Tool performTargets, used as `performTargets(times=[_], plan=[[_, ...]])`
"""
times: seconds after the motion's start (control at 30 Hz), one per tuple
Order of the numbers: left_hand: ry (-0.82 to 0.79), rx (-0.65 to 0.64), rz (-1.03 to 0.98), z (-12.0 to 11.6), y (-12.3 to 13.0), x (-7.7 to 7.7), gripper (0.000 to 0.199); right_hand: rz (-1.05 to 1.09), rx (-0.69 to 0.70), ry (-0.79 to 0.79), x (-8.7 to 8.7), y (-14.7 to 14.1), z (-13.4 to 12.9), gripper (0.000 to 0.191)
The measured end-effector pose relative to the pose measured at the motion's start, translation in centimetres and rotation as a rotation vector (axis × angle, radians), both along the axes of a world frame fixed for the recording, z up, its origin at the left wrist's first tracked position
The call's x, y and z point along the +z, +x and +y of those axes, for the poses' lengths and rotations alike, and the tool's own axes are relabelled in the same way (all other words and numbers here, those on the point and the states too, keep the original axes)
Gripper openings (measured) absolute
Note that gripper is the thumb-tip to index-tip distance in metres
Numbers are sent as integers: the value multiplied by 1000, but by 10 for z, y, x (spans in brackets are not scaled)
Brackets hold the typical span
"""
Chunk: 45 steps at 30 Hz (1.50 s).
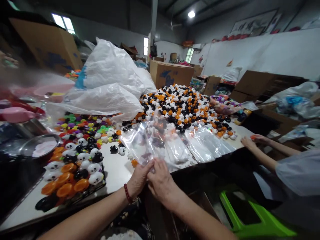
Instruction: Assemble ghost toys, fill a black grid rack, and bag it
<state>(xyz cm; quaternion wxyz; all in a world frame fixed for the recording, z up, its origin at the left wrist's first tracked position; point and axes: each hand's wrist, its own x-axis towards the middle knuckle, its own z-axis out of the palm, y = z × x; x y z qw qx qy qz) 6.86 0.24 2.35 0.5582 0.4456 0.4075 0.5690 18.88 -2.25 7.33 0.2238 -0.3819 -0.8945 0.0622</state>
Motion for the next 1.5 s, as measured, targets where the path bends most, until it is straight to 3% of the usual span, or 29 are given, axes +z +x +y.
performTargets(times=[0.07, 0.13, 0.2, 0.27, 0.33, 0.43, 0.5, 0.6, 0.73, 0.87, 1.07, 1.17, 1.23, 1.37, 1.5], plan=[[-136, 31, -108, -9, -9, -7, 49, 115, 13, -130, -17, -5, -26, 41], [-229, 89, -95, -16, -18, -20, 47, 259, -12, -268, -27, -9, -43, 24], [-271, 89, -25, -23, -27, -31, 48, 436, -131, -383, -36, -12, -49, 10], [-265, 64, 19, -30, -34, -37, 51, 638, -320, -452, -47, -14, -42, 21], [-252, 35, 28, -36, -38, -40, 53, 824, -489, -529, -58, -16, -29, 45], [-263, -14, 50, -42, -42, -42, 55, 1005, -513, -732, -67, -20, -9, 61], [-261, -39, 73, -45, -44, -45, 57, 1013, -401, -834, -66, -23, -2, 47], [-253, -24, 73, -45, -48, -53, 60, 921, -347, -797, -60, -29, -1, 30], [-240, 90, 66, -42, -53, -64, 48, 858, -434, -782, -57, -34, -4, 36], [-213, 102, 134, -43, -54, -71, 44, 826, -461, -777, -58, -38, -8, 45], [-200, 63, 170, -50, -60, -56, 47, 754, -436, -778, -70, -44, -14, 45], [-155, -108, 162, -52, -63, -44, 54, 690, -392, -786, -77, -46, -16, 34], [-112, -197, 192, -51, -62, -42, 47, 629, -329, -767, -82, -47, -17, 22], [-152, -114, 228, -49, -60, -50, 39, 618, -308, -791, -89, -46, -20, 30], [-193, -60, 338, -48, -63, -52, 37, 790, -351, -917, -89, -39, -24, 44]])
